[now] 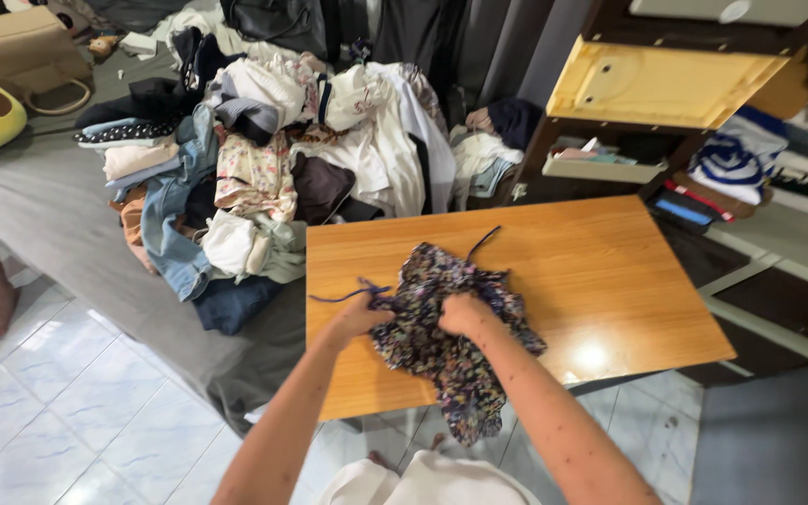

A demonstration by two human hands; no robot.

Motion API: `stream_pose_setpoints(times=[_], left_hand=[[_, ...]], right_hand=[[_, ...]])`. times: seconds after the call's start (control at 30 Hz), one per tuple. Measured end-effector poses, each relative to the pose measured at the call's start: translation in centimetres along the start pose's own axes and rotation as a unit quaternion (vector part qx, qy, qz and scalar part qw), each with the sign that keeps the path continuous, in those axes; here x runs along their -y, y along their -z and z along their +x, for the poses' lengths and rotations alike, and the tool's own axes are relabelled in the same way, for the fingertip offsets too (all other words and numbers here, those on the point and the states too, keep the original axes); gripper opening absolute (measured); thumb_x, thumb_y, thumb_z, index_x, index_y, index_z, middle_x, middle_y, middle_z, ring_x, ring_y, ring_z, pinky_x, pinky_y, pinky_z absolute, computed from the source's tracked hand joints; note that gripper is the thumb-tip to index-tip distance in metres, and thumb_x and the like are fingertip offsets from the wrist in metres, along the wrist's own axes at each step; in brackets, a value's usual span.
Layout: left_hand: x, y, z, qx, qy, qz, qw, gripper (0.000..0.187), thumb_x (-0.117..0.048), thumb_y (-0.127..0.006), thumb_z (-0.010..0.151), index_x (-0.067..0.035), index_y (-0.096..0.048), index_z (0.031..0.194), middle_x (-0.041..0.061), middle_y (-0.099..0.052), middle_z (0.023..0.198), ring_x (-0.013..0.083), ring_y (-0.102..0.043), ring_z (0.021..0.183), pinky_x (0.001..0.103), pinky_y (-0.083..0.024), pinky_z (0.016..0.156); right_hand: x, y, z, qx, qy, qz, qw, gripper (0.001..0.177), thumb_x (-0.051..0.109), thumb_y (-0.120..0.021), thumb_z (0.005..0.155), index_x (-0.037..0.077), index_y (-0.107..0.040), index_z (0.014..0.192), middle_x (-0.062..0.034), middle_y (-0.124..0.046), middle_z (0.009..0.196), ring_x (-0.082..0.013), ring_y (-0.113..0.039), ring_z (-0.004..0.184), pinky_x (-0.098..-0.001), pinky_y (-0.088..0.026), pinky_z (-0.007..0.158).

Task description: The person folds several garments one by one on a wooden table and places them into a nearby closet. Items handled include a mustard-yellow ribbed top, a dark floral top, a white top, a beige top, and a floral dress.

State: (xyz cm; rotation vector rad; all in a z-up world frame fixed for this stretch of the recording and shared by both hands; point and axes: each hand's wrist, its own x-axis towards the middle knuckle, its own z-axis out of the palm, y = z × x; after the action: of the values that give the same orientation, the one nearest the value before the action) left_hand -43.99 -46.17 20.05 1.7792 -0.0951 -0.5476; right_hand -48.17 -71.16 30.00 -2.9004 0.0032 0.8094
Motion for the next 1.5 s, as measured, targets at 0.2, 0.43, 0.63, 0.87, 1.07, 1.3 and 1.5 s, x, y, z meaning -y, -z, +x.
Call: stream_pose_setpoints(times=[0.2, 0.43, 0.63, 0.87, 1.07, 1.3, 1.5], left_hand=[[-0.1, -1.8, -1.4, -0.004, -0.148, 0.129, 0.98, 0.046, -0.005, -0.078, 0.077, -0.005, -0.068, 0.121, 0.004, -0.073, 0.105, 0.0173, -0.069, 0.1, 0.033, -0.055, 0.085], [-8.7, 1.0, -0.3, 0.013, -0.184, 0.005, 0.983, 0.042, -0.006, -0.073, 0.084, -0.007, -0.066, 0.126, 0.007, -0.072, 0.101, 0.0144, -0.066, 0.093, 0.033, -0.054, 0.083], [-17.5, 1.8, -0.2, -0.201, -0.283, 0.108, 0.932, 0.04, -0.007, -0.076, 0.08, -0.004, -0.057, 0.115, 0.012, -0.071, 0.095, 0.0261, -0.066, 0.087, 0.037, -0.051, 0.078], [-16.3, 0.9, 0.8, -0.361, -0.292, 0.33, 0.822, 0.035, -0.015, -0.073, 0.076, -0.011, -0.072, 0.111, 0.013, -0.074, 0.106, 0.0392, -0.062, 0.102, 0.053, -0.041, 0.097], [-6.6, 0.5, -0.6, 0.002, 0.101, 0.423, 0.9, 0.024, -0.025, -0.066, 0.086, -0.019, -0.077, 0.106, 0.007, -0.073, 0.107, 0.0292, -0.069, 0.101, 0.051, -0.052, 0.09], [-2.0, 0.2, -0.6, -0.157, -0.007, 0.314, 0.936, 0.019, -0.01, -0.063, 0.086, -0.008, -0.078, 0.099, 0.012, -0.076, 0.089, 0.0304, -0.075, 0.085, 0.04, -0.057, 0.078], [-4.5, -3.8, -2.1, -0.187, -0.066, 0.337, 0.92, 0.053, -0.024, -0.089, 0.067, -0.013, -0.068, 0.114, 0.018, -0.065, 0.112, 0.0435, -0.063, 0.108, 0.062, -0.047, 0.089]], right_hand=[[0.8, 0.7, 1.5, -0.225, 0.103, 0.058, 0.967, 0.09, -0.002, -0.069, 0.079, 0.03, -0.046, 0.16, -0.018, -0.019, 0.159, -0.0457, -0.024, 0.143, -0.0592, -0.039, 0.105], [0.0, 4.0, 3.5, -0.28, 0.316, 0.089, 0.902, 0.038, 0.016, -0.081, 0.067, 0.012, -0.077, 0.104, -0.0171, -0.063, 0.129, -0.0456, -0.053, 0.121, -0.0537, -0.047, 0.095], [-4.7, 14.1, -0.1, -0.483, 0.225, 0.312, 0.787, 0.017, 0.014, -0.069, 0.082, 0.001, -0.066, 0.092, -0.0184, -0.068, 0.082, -0.0322, -0.068, 0.072, -0.0403, -0.053, 0.068], [-8.7, 14.4, -4.9, -0.361, 0.236, 0.292, 0.854, 0.015, 0.022, -0.072, 0.083, 0.008, -0.07, 0.085, -0.0069, -0.073, 0.08, -0.0229, -0.07, 0.072, -0.0365, -0.054, 0.068], [-9.4, 3.0, -2.3, 0.214, 0.131, 0.059, 0.966, 0.043, 0.056, -0.068, 0.091, 0.015, -0.077, 0.1, -0.0076, -0.076, 0.084, -0.0194, -0.073, 0.083, -0.0341, -0.054, 0.08], [-9.5, -0.2, 1.6, -0.162, 0.144, 0.232, 0.948, 0.022, 0.024, -0.07, 0.086, 0.004, -0.071, 0.097, -0.0112, -0.075, 0.087, -0.0241, -0.071, 0.076, -0.0368, -0.057, 0.071], [-8.1, -1.5, 1.4, -0.06, 0.157, 0.285, 0.944, 0.021, 0.023, -0.063, 0.089, 0.012, -0.073, 0.104, -0.0069, -0.077, 0.09, -0.028, -0.074, 0.082, -0.0395, -0.058, 0.074]])
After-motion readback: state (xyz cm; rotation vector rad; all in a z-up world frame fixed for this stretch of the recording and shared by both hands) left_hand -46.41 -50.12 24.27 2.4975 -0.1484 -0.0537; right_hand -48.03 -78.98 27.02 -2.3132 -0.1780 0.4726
